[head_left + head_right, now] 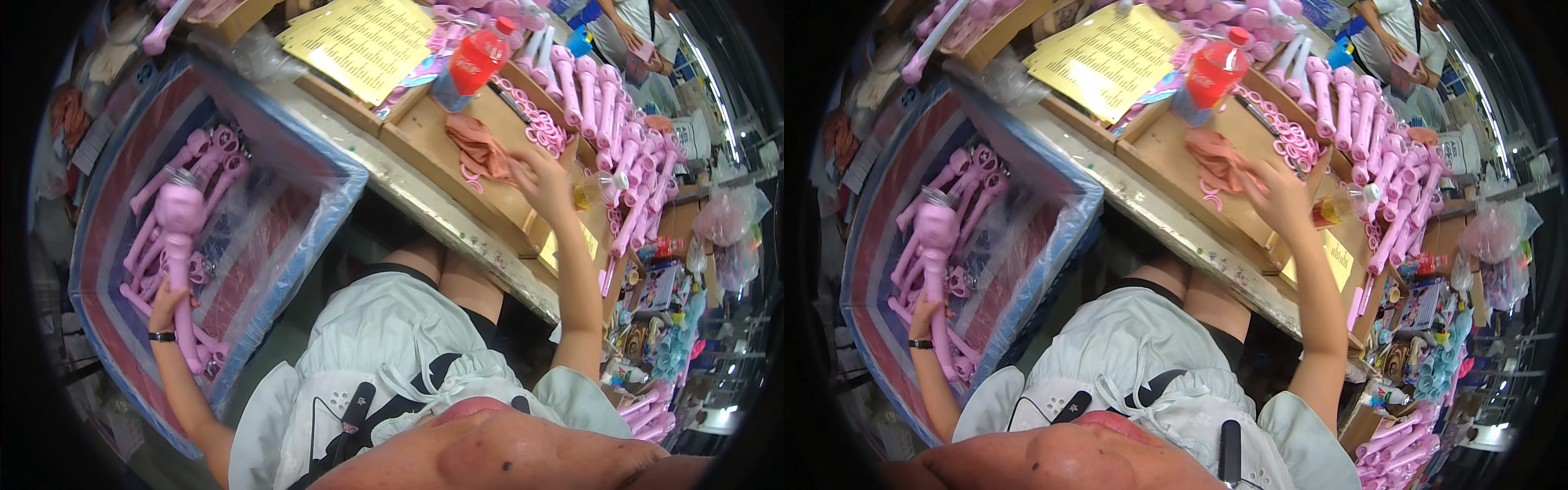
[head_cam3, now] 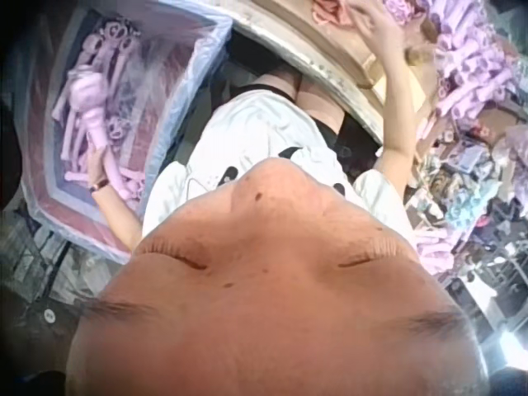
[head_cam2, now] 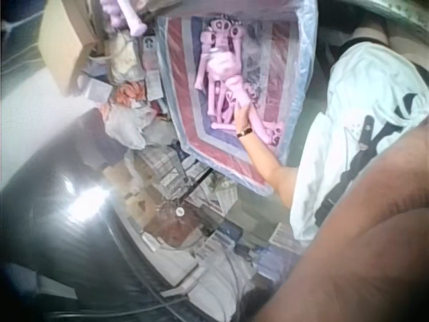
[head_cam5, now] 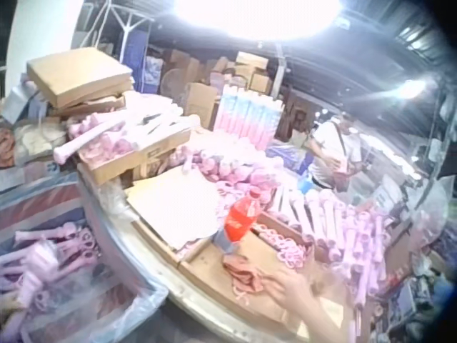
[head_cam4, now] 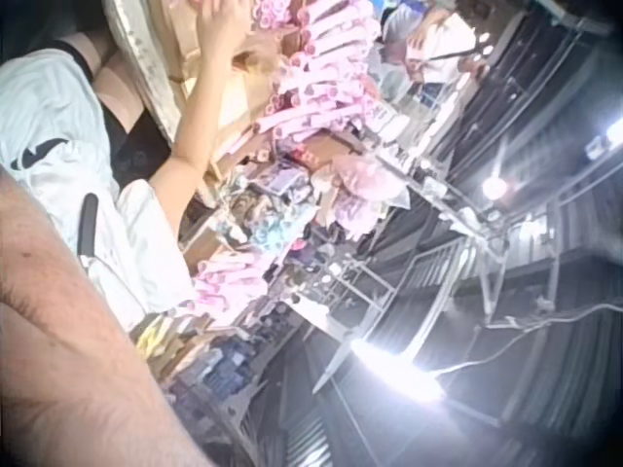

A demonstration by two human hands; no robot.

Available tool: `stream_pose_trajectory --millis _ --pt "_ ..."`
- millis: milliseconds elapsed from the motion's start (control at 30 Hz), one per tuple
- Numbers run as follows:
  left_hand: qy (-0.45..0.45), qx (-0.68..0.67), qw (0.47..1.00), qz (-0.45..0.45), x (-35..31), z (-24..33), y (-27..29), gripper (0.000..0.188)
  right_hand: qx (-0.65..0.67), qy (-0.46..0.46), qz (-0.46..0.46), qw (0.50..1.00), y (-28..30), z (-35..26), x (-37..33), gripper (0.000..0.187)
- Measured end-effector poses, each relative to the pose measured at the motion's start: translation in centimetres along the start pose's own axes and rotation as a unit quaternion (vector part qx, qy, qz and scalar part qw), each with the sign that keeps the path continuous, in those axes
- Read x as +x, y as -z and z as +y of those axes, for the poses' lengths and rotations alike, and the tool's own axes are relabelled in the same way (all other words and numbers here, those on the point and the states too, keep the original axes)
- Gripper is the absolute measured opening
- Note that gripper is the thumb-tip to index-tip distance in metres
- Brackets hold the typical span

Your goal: The person assembles pink light-up wands by inserting a small metal piece into the top, wiping the wand with a cloth, and using a small tool to adjust the bottom. They test the light function and place finished wands into a bin.

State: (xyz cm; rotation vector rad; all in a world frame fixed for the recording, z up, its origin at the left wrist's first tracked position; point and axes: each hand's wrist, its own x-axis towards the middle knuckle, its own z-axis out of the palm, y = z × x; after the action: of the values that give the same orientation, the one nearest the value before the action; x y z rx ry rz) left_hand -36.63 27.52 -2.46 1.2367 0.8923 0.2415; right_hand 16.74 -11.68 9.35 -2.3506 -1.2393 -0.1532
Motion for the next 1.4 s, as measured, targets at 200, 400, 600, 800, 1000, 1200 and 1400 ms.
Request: stream_pose_trajectory --millis 200,400,600,800,1000,1200,1400 --pt "-0.234 -0.122 0.964 0.038 -2.9 8.3 -13.0 0.058 0.05 -0.018 0.03 0.998 -5.8 5.6 5.1 0.026" --pt "-0.141 -0.045 0.987 -0.062 -0.4 10.0 -28.4 0.045 0.128 -0.187 0.078 0.971 -3.4 7.4 4.2 0.029" --pt "-0.096 -0.062 0.934 -0.339 4.1 10.8 -42.6 0.038 0.569 -0.144 0.273 0.762 3.6 3.6 -0.4 0.018" --pt "-0.013 -0.058 0.928 -0.369 4.6 9.5 -49.2 0.041 0.194 0.088 0.236 0.948 -0.5 -2.3 -5.4 0.026" --pt "-0.142 -0.029 0.925 -0.35 4.1 8.3 -49.4 0.048 0.204 -0.22 0.342 0.89 -3.4 -2.4 -6.8 0.036" --pt "-0.416 0.238 0.845 -0.238 3.5 8.2 -50.1 0.057 0.536 -0.39 0.12 0.739 -4.1 -2.8 -8.5 0.037" --pt "-0.411 0.233 0.843 -0.258 2.5 5.5 -50.5 0.075 0.686 -0.232 0.203 0.659 -3.4 -1.5 -7.5 0.04"
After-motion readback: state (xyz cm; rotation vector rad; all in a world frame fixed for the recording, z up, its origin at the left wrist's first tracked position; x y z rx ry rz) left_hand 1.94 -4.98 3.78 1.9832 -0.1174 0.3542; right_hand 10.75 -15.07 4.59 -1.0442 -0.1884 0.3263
